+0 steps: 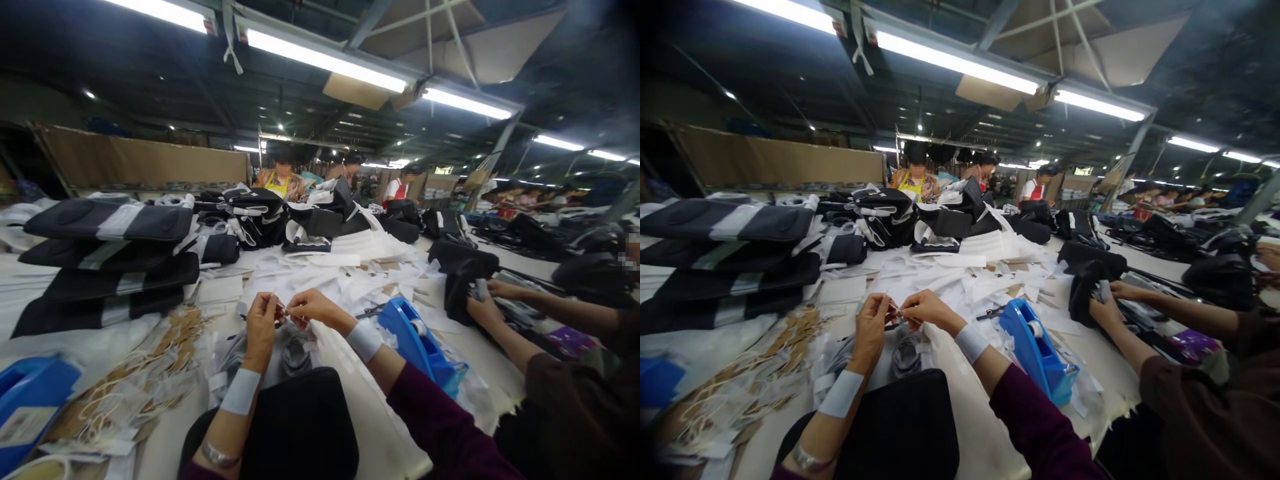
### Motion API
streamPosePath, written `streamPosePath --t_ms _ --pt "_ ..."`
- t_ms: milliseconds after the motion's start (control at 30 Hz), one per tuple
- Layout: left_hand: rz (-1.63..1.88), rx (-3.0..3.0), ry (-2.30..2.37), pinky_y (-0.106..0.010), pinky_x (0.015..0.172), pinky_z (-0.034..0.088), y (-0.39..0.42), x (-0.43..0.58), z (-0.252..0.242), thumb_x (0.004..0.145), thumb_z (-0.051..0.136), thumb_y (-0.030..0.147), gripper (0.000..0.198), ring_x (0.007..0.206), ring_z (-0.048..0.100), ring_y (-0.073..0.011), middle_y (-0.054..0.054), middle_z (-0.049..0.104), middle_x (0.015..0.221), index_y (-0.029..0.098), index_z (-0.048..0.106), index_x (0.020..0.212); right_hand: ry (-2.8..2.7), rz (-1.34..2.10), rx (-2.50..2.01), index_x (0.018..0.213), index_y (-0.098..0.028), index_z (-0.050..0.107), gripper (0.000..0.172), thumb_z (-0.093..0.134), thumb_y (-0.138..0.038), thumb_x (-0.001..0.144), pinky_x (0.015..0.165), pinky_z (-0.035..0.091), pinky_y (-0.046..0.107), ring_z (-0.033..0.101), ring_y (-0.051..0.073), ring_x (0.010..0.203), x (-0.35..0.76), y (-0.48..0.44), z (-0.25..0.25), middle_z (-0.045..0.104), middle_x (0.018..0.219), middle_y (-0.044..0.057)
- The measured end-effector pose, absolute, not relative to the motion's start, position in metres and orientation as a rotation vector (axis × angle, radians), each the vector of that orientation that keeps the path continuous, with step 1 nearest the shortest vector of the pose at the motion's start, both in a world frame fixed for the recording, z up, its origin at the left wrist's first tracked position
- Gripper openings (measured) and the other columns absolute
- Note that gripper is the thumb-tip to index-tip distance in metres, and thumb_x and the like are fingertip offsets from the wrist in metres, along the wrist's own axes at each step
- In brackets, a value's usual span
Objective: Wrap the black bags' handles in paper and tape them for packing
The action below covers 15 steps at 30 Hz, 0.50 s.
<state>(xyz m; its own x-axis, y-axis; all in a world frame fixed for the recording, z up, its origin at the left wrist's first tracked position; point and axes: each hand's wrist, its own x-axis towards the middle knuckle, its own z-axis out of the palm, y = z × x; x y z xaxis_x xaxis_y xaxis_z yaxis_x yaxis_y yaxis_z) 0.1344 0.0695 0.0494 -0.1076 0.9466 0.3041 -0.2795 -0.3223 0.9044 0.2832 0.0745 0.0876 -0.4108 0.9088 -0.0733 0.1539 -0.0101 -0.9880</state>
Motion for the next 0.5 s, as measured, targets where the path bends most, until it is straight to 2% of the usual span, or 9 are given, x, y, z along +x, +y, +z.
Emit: streamPosePath --t_ms 167,333,500 --pt "1.587 1.183 0.884 -0.02 0.046 0.044 0.071 0.134 0.048 0.081 0.062 0.048 0.031 0.053 0.056 -0.0104 0.004 0.056 0.067 0.02 0.05 0.079 -1.554 1.445 -1.193 0.066 -0.012 0.064 0.007 0.057 -0.012 0.067 0.048 0.052 0.024 0.062 0.015 0.047 0.276 0.071 0.09 0.063 0.055 0.0" --pt "1.569 1.163 0.874 -0.02 0.043 0.043 0.071 0.131 0.048 0.08 0.063 0.049 0.032 0.048 0.054 -0.0106 0.004 0.058 0.063 0.019 0.049 0.078 -1.521 1.353 -1.233 0.06 -0.015 0.06 0.013 0.05 -0.009 0.067 0.047 0.052 0.022 0.063 0.015 0.048 0.266 0.067 0.087 0.06 0.05 -0.002" --pt "1.557 1.151 0.912 -0.023 0.045 0.047 0.078 0.127 0.04 0.076 0.065 0.053 0.037 0.051 0.056 -0.0131 0.002 0.062 0.066 0.019 0.051 0.079 -1.494 1.319 -1.244 0.063 -0.017 0.057 0.014 0.048 -0.008 0.065 0.047 0.052 0.024 0.062 0.015 0.047 0.26 0.067 0.084 0.06 0.051 -0.004"
